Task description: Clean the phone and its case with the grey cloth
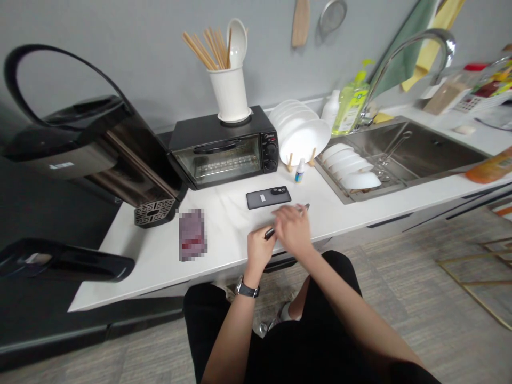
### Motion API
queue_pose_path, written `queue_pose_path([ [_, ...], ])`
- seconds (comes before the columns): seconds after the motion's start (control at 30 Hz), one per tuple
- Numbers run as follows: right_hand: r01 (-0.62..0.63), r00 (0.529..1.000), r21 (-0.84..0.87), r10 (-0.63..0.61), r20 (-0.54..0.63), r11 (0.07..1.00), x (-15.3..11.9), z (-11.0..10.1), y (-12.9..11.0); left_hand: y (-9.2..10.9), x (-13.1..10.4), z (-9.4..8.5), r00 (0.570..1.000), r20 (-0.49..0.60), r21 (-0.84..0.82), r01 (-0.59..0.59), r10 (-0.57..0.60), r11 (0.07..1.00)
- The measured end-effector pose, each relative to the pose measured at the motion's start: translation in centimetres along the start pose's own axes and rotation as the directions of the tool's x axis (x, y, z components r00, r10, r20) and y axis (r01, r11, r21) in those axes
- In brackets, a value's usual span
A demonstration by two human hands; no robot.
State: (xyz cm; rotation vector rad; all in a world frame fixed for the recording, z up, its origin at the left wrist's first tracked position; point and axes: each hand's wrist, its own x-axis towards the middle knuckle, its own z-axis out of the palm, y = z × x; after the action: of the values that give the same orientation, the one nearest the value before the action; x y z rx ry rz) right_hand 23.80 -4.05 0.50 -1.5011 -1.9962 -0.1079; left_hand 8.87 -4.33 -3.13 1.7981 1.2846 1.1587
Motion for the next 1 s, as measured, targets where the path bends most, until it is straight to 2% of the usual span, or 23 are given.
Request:
queue_pose_path([
  [0.03,0.139,0.988,0.072,-0.143,0.059,0.988,-0.1,0.3,-0.7,-0.1,0.0,0.0,1.0,-0.006,0.015,-0.001,0.001,1.0],
  [0.07,0.214,0.969,0.11,-0.225,0.1,0.971,-0.1,0.4,-1.1,-0.1,0.0,-0.1,1.0,-0.012,0.024,-0.001,0.001,1.0],
  [0.1,0.232,0.963,0.11,-0.244,0.112,0.967,-0.1,0.5,-1.1,-0.2,-0.1,-0.2,1.0,-0.014,0.027,-0.004,0.005,1.0],
  [0.13,0.206,0.971,0.087,-0.215,0.109,0.975,0.1,0.5,-0.9,-0.1,-0.1,-0.3,1.0,-0.013,0.024,-0.009,0.01,1.0],
  [0.2,0.02,0.999,-0.011,-0.019,0.031,1.0,0.4,0.3,0.2,0.0,-0.2,-0.4,1.0,-0.003,0.001,-0.021,0.021,1.0],
  [0.23,-0.08,0.997,-0.044,0.079,-0.025,0.996,0.5,0.2,0.6,0.0,-0.2,-0.4,1.0,0.001,-0.002,-0.026,0.026,1.0],
  [0.27,-0.132,0.99,-0.051,0.129,-0.064,0.99,0.4,0.2,0.7,0.0,-0.2,-0.3,1.0,-0.001,0.005,-0.03,0.03,1.0],
  [0.3,-0.116,0.991,-0.032,0.113,-0.073,0.993,0.3,0.3,0.6,0.0,-0.2,-0.3,0.999,-0.009,0.022,-0.031,0.031,0.999],
  [0.33,-0.04,0.998,0.007,0.04,-0.055,0.999,0.1,0.4,0.2,-0.1,-0.2,-0.2,0.999,-0.022,0.045,-0.03,0.031,0.999],
  [0.37,0.106,0.994,0.069,-0.106,0.0,0.992,-0.1,0.6,-0.3,-0.2,-0.2,-0.2,0.999,-0.035,0.069,-0.029,0.031,0.997],
  [0.4,0.218,0.973,0.122,-0.225,0.046,0.968,-0.2,0.8,-0.6,-0.3,-0.2,-0.2,0.998,-0.047,0.086,-0.026,0.03,0.996],
  [0.43,0.269,0.957,0.145,-0.282,0.073,0.952,-0.2,0.9,-0.7,-0.4,-0.2,-0.2,0.998,-0.053,0.091,-0.023,0.028,0.996],
  [0.47,0.258,0.959,0.135,-0.271,0.082,0.957,0.0,1.0,-0.5,-0.4,-0.2,-0.2,0.998,-0.05,0.085,-0.022,0.026,0.996],
  [0.53,0.067,0.997,0.037,-0.068,0.025,0.997,0.5,0.9,0.2,-0.3,-0.2,-0.1,0.999,-0.028,0.057,-0.026,0.028,0.998],
  [0.57,-0.039,0.999,-0.004,0.039,-0.021,0.999,0.7,0.8,0.5,-0.2,-0.2,0.0,0.999,-0.019,0.049,-0.028,0.029,0.998],
  [0.6,-0.091,0.995,-0.016,0.09,-0.05,0.996,0.8,0.8,0.5,-0.2,-0.2,0.0,0.999,-0.017,0.051,-0.03,0.03,0.998],
  [0.67,0.001,1.0,0.041,0.0,-0.024,0.999,0.6,1.0,-0.3,-0.3,-0.2,0.0,0.999,-0.038,0.083,-0.028,0.031,0.996],
  [0.73,0.243,0.964,0.179,-0.258,0.066,0.953,0.1,1.3,-1.3,-0.6,-0.3,-0.1,0.997,-0.068,0.121,-0.023,0.032,0.992],
  [0.8,0.294,0.941,0.231,-0.323,0.098,0.927,0.0,1.4,-1.1,-0.8,-0.4,-0.2,0.997,-0.067,0.127,-0.027,0.036,0.992],
  [0.87,0.113,0.991,0.257,-0.128,0.042,0.96,0.6,1.3,0.6,-0.3,-0.6,-0.2,0.998,-0.052,0.087,-0.02,0.025,0.996],
  [0.9,0.022,1.0,0.284,-0.023,0.0,0.959,1.0,1.2,1.7,0.2,-0.6,-0.1,0.998,-0.068,0.042,-0.005,0.008,0.999],
  [0.97,-0.116,0.987,0.338,0.147,-0.068,0.934,1.7,1.2,3.5,1.7,-0.3,0.1,0.98,-0.19,-0.081,0.046,-0.06,0.996],
  [1.0,-0.151,0.976,0.365,0.197,-0.094,0.919,1.8,1.4,3.9,2.6,-0.1,0.2,0.953,-0.285,-0.142,0.063,-0.102,0.988],
])
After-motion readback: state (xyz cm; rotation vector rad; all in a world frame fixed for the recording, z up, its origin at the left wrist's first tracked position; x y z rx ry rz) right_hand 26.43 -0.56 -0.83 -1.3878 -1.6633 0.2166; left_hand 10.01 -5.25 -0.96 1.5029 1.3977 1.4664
